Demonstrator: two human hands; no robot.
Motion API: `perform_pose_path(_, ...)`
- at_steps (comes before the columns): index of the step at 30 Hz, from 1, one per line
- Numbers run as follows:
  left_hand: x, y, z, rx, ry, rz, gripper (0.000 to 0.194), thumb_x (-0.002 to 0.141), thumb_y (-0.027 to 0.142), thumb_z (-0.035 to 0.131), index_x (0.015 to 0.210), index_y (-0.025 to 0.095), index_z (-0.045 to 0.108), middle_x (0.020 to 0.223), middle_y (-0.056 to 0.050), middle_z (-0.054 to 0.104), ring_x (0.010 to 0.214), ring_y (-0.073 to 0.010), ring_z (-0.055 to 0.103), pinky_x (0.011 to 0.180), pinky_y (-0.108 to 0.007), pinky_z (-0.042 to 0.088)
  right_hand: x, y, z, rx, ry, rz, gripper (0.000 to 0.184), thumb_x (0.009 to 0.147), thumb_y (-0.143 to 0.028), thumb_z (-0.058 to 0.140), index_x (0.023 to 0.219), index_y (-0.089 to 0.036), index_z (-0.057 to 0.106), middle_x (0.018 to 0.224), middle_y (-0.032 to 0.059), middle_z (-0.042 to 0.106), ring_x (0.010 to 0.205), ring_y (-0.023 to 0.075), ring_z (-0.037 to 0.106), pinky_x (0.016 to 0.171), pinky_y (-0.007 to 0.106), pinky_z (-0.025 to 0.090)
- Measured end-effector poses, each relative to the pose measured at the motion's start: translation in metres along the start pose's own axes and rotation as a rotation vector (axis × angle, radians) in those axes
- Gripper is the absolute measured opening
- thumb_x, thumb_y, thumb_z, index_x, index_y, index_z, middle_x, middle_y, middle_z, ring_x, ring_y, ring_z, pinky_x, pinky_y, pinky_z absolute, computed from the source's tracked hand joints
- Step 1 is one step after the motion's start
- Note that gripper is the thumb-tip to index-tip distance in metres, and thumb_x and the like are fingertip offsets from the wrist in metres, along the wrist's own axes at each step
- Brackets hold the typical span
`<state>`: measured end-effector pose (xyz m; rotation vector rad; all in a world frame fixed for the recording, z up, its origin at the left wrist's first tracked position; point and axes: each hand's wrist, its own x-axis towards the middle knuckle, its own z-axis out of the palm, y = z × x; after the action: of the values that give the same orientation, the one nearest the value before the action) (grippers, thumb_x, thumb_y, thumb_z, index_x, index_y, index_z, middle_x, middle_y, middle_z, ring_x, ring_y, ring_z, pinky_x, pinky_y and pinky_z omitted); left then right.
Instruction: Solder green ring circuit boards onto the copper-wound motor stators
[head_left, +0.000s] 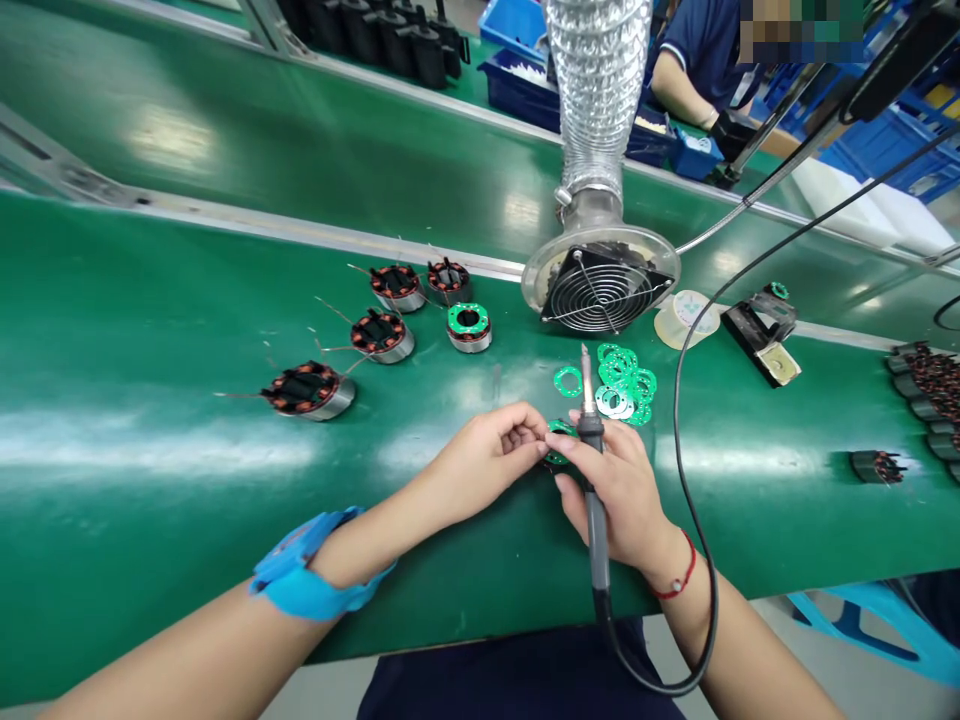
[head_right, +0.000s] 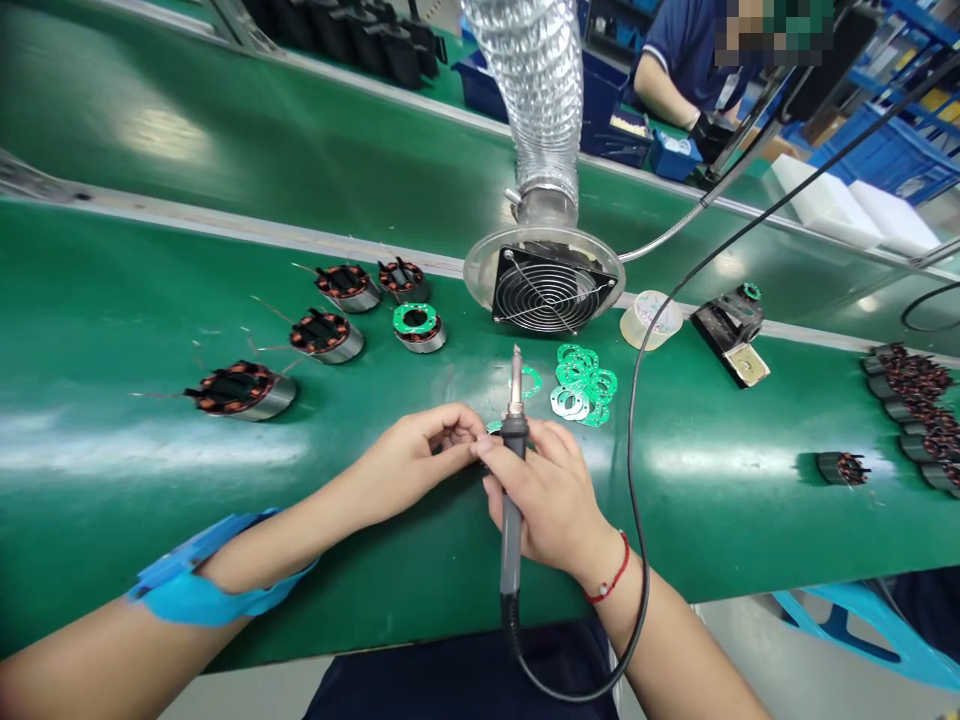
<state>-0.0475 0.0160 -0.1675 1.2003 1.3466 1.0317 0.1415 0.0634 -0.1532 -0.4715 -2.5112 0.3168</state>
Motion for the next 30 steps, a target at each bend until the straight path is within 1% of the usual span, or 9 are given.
perform_pose_path(3, 0.001, -0.001, -0.003, -0.150, -0.025, -0.025, 0.026, 0.078, 0.039, 0.059, 0.084, 0.013, 0.055, 0.077, -0.002, 0.058, 0.070, -0.0116, 0.052, 0.066, -0.026, 0.043, 0.001, -0.001, 0.000, 0.049, -0.008, -0.032, 0.046, 0.088, -0.014, 0.054, 0.133, -0.016, 0.042, 0.128, 0.0104, 0.061, 0.130, 0.0236, 0.046, 0.105, 0.044, 0.039)
perform_pose_path(7, 0.003, 0.002, -0.002, -0.218, -0.036, -0.065, 0.030, 0.071, 0.041, 0.062, 0.075, 0.013, 0.051, 0.071, 0.000, 0.054, 0.066, -0.0102, 0.048, 0.064, -0.024, 0.040, 0.001, -0.002, 0.004, 0.014, -0.044, -0.140, 0.045, 0.090, -0.014, 0.052, 0.134, -0.016, 0.040, 0.134, 0.0090, 0.059, 0.136, 0.0281, 0.040, 0.108, 0.048, 0.035)
perform_pose_path(11, 0.003, 0.003, -0.001, -0.135, -0.031, -0.077, 0.034, 0.074, 0.046, 0.059, 0.076, 0.012, 0.053, 0.071, -0.001, 0.053, 0.066, -0.0111, 0.046, 0.062, -0.025, 0.037, -0.002, -0.001, 0.004, -0.054, 0.025, -0.057, 0.044, 0.090, -0.012, 0.052, 0.134, -0.015, 0.044, 0.127, 0.0110, 0.061, 0.129, 0.0269, 0.046, 0.103, 0.045, 0.039)
perform_pose_path(15, 0.002, 0.002, -0.003, -0.079, -0.025, -0.067, 0.033, 0.078, 0.046, 0.053, 0.079, 0.013, 0.053, 0.069, 0.000, 0.049, 0.063, -0.0110, 0.043, 0.059, -0.025, 0.035, -0.003, -0.002, 0.002, 0.046, 0.075, 0.011, 0.043, 0.089, -0.009, 0.053, 0.131, -0.016, 0.046, 0.110, 0.0087, 0.068, 0.111, 0.0226, 0.057, 0.093, 0.041, 0.045)
perform_pose_path(18, -0.001, 0.003, -0.004, 0.026, 0.021, -0.005, 0.029, 0.081, 0.042, 0.049, 0.076, 0.014, 0.053, 0.069, 0.000, 0.049, 0.064, -0.0119, 0.044, 0.060, -0.025, 0.036, -0.001, 0.000, 0.001, 0.145, 0.076, 0.047, 0.046, 0.090, -0.004, 0.049, 0.133, -0.018, 0.044, 0.109, 0.0053, 0.070, 0.100, 0.0186, 0.062, 0.094, 0.039, 0.046)
perform_pose_path(20, -0.003, 0.003, -0.004, 0.144, 0.063, 0.060, 0.026, 0.085, 0.037, 0.047, 0.075, 0.015, 0.053, 0.069, 0.000, 0.051, 0.065, -0.0123, 0.046, 0.060, -0.025, 0.036, -0.002, 0.001, 0.000, 0.191, 0.138, 0.084, 0.050, 0.091, -0.004, 0.050, 0.137, -0.019, 0.043, 0.103, 0.0030, 0.072, 0.096, 0.0169, 0.064, 0.093, 0.037, 0.047)
perform_pose_path(22, -0.004, 0.003, -0.003, 0.260, 0.102, 0.109, 0.022, 0.087, 0.032, 0.045, 0.075, 0.015, 0.053, 0.068, 0.000, 0.052, 0.064, -0.0121, 0.046, 0.059, -0.025, 0.035, -0.007, 0.004, -0.002, 0.224, 0.223, 0.137, 0.048, 0.092, -0.008, 0.053, 0.138, -0.020, 0.045, 0.094, 0.0024, 0.073, 0.091, 0.0161, 0.067, 0.087, 0.034, 0.050)
perform_pose_path(26, -0.005, 0.000, -0.002, 0.382, 0.171, 0.166, 0.018, 0.088, 0.024, 0.044, 0.075, 0.015, 0.051, 0.068, 0.000, 0.052, 0.062, -0.0114, 0.046, 0.058, -0.025, 0.034, -0.018, 0.005, -0.006, 0.309, 0.332, 0.245, 0.028, 0.095, -0.023, 0.055, 0.123, -0.021, 0.057, 0.087, 0.0031, 0.069, 0.071, 0.0135, 0.066, 0.068, 0.028, 0.053)
perform_pose_path(30, -0.006, -0.002, -0.001, 0.418, 0.195, 0.185, 0.017, 0.089, 0.021, 0.044, 0.075, 0.015, 0.050, 0.070, 0.000, 0.052, 0.065, -0.0117, 0.047, 0.060, -0.025, 0.035, -0.016, 0.001, -0.012, 0.309, 0.333, 0.169, 0.019, 0.098, -0.032, 0.048, 0.107, -0.019, 0.059, 0.073, 0.0022, 0.064, 0.060, 0.0128, 0.061, 0.059, 0.027, 0.050)
